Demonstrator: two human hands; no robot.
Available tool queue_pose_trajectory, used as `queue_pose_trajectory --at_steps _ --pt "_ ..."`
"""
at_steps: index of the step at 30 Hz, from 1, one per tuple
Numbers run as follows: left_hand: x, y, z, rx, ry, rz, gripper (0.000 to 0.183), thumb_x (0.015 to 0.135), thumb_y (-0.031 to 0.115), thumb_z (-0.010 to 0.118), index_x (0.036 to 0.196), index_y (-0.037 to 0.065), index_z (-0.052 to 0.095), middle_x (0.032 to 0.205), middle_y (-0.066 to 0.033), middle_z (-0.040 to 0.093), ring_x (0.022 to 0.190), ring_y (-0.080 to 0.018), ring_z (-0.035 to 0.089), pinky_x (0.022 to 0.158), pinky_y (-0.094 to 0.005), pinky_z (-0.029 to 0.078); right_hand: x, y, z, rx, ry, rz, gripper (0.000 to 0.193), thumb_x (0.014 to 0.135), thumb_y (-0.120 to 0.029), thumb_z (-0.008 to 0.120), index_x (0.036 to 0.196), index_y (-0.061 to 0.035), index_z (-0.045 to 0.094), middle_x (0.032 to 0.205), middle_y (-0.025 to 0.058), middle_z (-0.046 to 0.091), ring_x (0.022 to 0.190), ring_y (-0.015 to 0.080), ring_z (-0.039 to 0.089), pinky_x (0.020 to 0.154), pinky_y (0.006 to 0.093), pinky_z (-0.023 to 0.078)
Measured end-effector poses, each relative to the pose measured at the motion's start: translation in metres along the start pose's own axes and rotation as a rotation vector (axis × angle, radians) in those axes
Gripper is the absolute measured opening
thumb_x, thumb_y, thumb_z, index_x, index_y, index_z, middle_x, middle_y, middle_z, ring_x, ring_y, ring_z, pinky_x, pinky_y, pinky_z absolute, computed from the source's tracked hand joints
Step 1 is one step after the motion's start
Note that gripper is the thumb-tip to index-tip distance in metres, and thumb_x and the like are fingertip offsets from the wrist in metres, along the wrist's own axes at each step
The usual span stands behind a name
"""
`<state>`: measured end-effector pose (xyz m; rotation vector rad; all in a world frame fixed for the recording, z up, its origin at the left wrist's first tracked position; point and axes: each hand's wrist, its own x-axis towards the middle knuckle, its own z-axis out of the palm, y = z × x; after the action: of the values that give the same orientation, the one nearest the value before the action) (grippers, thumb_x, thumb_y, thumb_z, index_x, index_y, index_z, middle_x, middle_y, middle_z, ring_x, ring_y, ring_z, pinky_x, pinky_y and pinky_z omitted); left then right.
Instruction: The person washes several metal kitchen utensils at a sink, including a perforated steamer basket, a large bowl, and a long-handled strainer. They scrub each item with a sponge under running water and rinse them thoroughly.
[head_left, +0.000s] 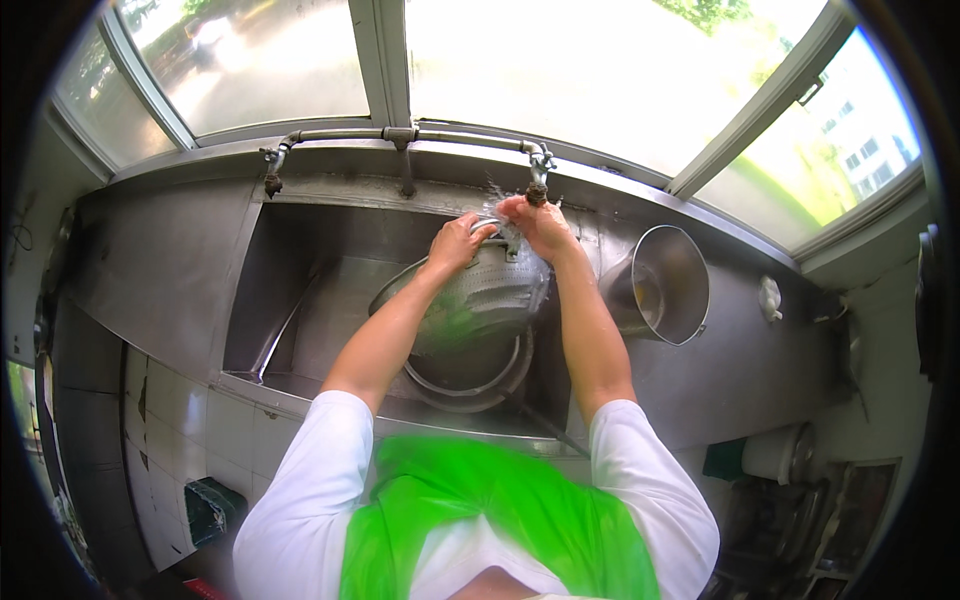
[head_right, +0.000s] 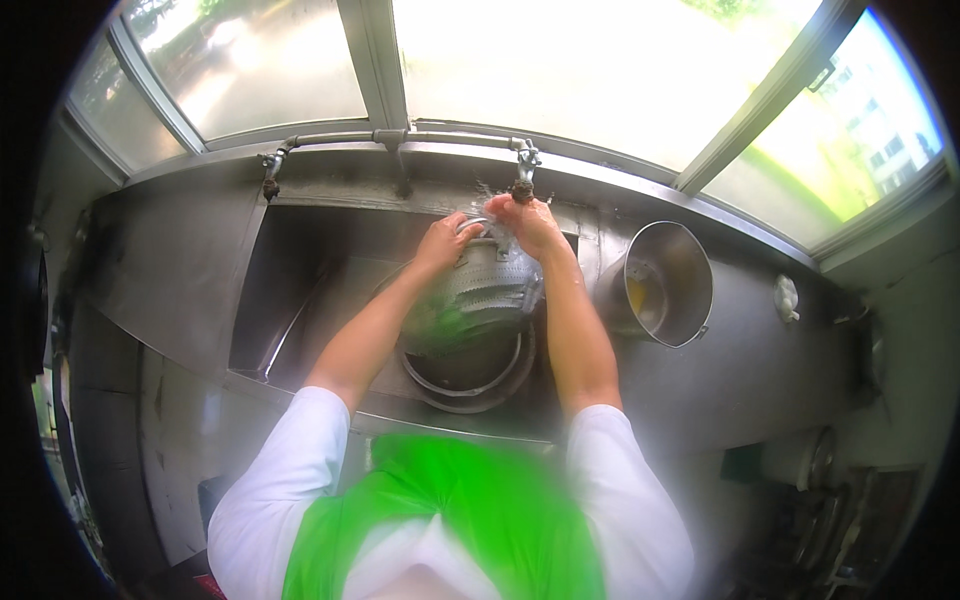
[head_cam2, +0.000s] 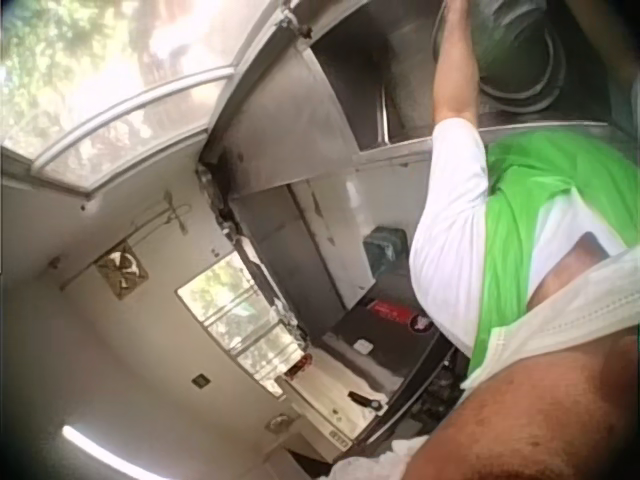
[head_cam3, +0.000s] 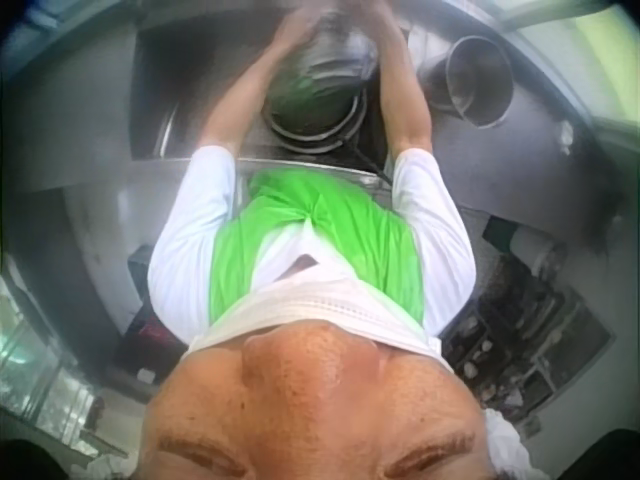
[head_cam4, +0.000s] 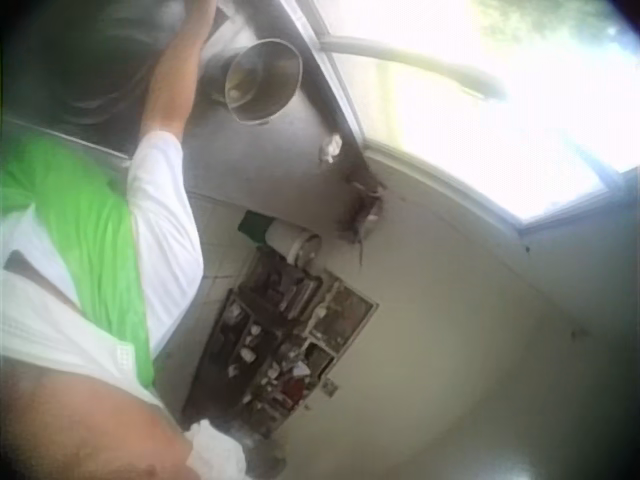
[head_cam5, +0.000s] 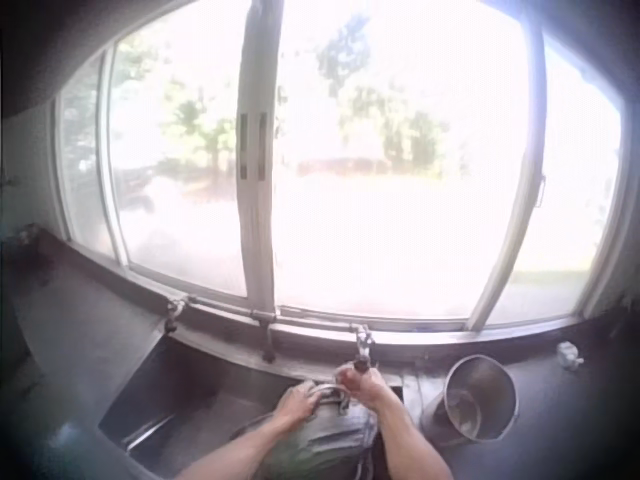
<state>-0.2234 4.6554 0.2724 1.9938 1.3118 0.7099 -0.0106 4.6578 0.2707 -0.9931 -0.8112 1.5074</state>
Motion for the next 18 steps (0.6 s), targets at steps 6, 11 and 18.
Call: queue_pose_trajectory --at_steps 6,11,18 --pt "0.04 -0.021 0.046 0.078 0.092 0.282 0.043 0.091 0.042 0.065 0.107 0.003 0.059 0.109 -0.0179 0.064 0.099 -0.0411 0.064 0.085 -0.0503 0.053 0.003 0.013 0.015 -0.996 -0.042 -0.256 0.043 0.103 -0.039 0.049 0.105 -0.0005 0.068 0.094 0.0106 0.072 0.084 0.0198 0.066 0.074 0.0351 0.05" --pt "0.028 0.014 0.05 0.358 -0.031 0.123 0.038 0.096 0.042 0.058 0.108 0.007 0.064 0.106 -0.0164 0.067 0.101 -0.0374 0.065 0.082 -0.0497 0.051 0.01 0.032 -0.044 -1.082 0.467 -0.121 0.048 0.097 -0.05 0.052 0.1 -0.0057 0.07 0.085 0.0166 0.071 0.079 0.0299 0.069 0.069 0.0437 0.051" --pt "0.025 -0.034 0.027 0.422 -0.097 -0.064 0.035 0.098 0.038 0.053 0.097 0.007 0.071 0.099 -0.0166 0.072 0.1 -0.0325 0.067 0.085 -0.0509 0.047 0.006 0.026 0.029 -1.496 0.19 -0.179 0.05 0.092 -0.057 0.053 0.098 -0.0112 0.072 0.097 0.0176 0.072 0.098 0.0386 0.067 0.083 0.0479 0.051"
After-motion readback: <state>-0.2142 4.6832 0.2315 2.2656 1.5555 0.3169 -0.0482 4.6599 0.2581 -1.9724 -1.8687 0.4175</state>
